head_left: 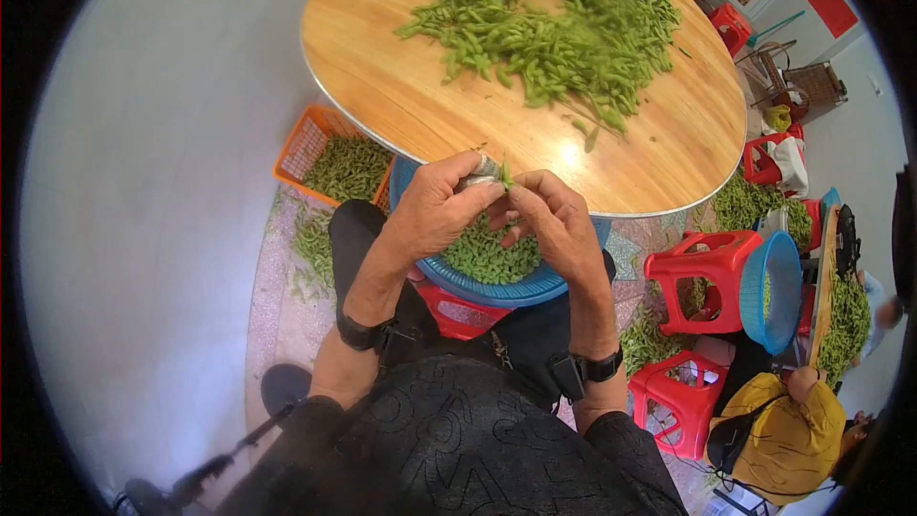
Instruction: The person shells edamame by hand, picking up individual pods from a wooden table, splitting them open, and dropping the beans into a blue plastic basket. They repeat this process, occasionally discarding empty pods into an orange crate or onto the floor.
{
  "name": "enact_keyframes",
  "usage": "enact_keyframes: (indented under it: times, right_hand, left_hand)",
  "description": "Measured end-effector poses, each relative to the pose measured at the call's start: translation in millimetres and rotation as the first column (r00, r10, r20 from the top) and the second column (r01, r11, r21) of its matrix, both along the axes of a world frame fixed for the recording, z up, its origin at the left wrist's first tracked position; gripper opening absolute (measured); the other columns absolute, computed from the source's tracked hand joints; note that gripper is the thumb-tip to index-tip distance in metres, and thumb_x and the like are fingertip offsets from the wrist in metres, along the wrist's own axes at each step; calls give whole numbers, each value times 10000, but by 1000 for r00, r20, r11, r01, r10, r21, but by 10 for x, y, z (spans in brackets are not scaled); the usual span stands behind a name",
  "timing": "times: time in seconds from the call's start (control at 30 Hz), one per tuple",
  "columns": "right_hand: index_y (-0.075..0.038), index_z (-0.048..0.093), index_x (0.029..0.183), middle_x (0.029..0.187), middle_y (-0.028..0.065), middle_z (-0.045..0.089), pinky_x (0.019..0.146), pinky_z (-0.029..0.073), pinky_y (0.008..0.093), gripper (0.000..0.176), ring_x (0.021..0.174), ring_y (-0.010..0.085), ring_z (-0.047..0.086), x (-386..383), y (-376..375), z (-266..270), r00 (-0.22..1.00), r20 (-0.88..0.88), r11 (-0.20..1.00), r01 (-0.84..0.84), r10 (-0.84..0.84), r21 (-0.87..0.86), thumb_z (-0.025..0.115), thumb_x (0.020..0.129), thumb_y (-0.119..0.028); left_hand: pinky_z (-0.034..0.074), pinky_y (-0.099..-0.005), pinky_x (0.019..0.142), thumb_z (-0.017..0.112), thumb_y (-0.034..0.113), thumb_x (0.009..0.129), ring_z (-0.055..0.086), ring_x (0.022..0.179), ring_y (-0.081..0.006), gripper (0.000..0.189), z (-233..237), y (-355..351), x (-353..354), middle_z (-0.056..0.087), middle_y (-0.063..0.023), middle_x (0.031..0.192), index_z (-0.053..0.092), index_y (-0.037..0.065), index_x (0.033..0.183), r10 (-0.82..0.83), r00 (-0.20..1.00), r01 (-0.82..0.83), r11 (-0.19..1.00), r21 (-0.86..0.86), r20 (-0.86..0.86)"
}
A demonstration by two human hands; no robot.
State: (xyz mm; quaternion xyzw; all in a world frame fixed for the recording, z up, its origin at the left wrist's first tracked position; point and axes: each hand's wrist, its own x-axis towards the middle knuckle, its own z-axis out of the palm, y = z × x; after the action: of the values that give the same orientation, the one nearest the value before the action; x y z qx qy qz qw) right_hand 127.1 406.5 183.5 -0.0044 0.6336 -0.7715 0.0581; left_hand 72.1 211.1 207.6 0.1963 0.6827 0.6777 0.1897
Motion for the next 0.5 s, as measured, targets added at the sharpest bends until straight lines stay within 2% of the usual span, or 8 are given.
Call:
enact_keyframes:
  times: [0.1, 0.17, 0.23, 0.27, 0.4, 0.47, 0.5]
  right_hand:
    - [17, 606, 1172, 978, 116, 734, 668, 599, 303, 309, 840, 180, 726, -18, 40, 20, 998, 55, 999, -43, 44, -10, 554, 1088, -276]
    - [12, 598, 1157, 955, 109, 732, 664, 602, 306, 302, 809, 176, 722, -27, 42, 7, 996, 1, 996, -89, 89, -8, 504, 1108, -270]
    - [10, 593, 1150, 940, 105, 726, 653, 598, 303, 301, 784, 173, 715, -34, 76, -15, 991, -6, 990, -134, 134, -38, 487, 1114, -269]
    - [7, 589, 1143, 925, 101, 721, 641, 594, 301, 301, 759, 169, 707, -34, 88, -22, 984, -17, 982, -180, 179, -66, 470, 1121, -268]
    - [-7, 586, 1116, 862, 85, 703, 605, 573, 279, 283, 676, 154, 676, -34, 67, 11, 988, 21, 985, -150, 152, -84, 472, 1116, -267]
    - [-24, 586, 1101, 771, 70, 676, 529, 518, 257, 244, 581, 135, 630, -37, 109, 39, 967, 89, 956, -216, 237, -199, 482, 1105, -244]
    - [-24, 586, 1101, 771, 70, 676, 529, 518, 257, 244, 581, 135, 630, -53, 138, 16, 968, 90, 956, -214, 235, -201, 482, 1105, -244]
  left_hand:
    - [427, -238, 579, 655, 141, 978, 526, 660, -44, 141, -23, -10, -10, 597, 21, 736, 644, 7, 936, -20, 999, 19, 999, -30, -39]
    - [412, -232, 559, 658, 142, 979, 518, 640, -41, 139, -20, -33, -40, 587, 25, 718, 645, 11, 935, -35, 999, 34, 999, -31, -36]
    - [376, -217, 512, 667, 147, 982, 496, 585, -35, 131, 21, -77, -66, 568, 31, 681, 655, 22, 943, -109, 980, 98, 993, 72, 167]
    - [376, -217, 512, 667, 147, 982, 496, 585, -35, 131, 10, -75, -68, 568, 31, 681, 655, 22, 943, -109, 980, 99, 993, 69, 168]
    - [356, -205, 477, 673, 156, 988, 485, 543, -34, 124, -83, -58, -106, 560, 36, 664, 666, 35, 962, -121, 970, 96, 987, 127, 210]
    - [363, -204, 477, 673, 158, 989, 490, 544, -36, 123, -133, -66, -111, 563, 35, 666, 668, 37, 966, -136, 965, 101, 982, 158, 224]
    - [363, -206, 476, 673, 158, 991, 489, 543, -35, 122, -149, -68, -109, 563, 35, 668, 668, 39, 970, -161, 961, 117, 973, 198, 225]
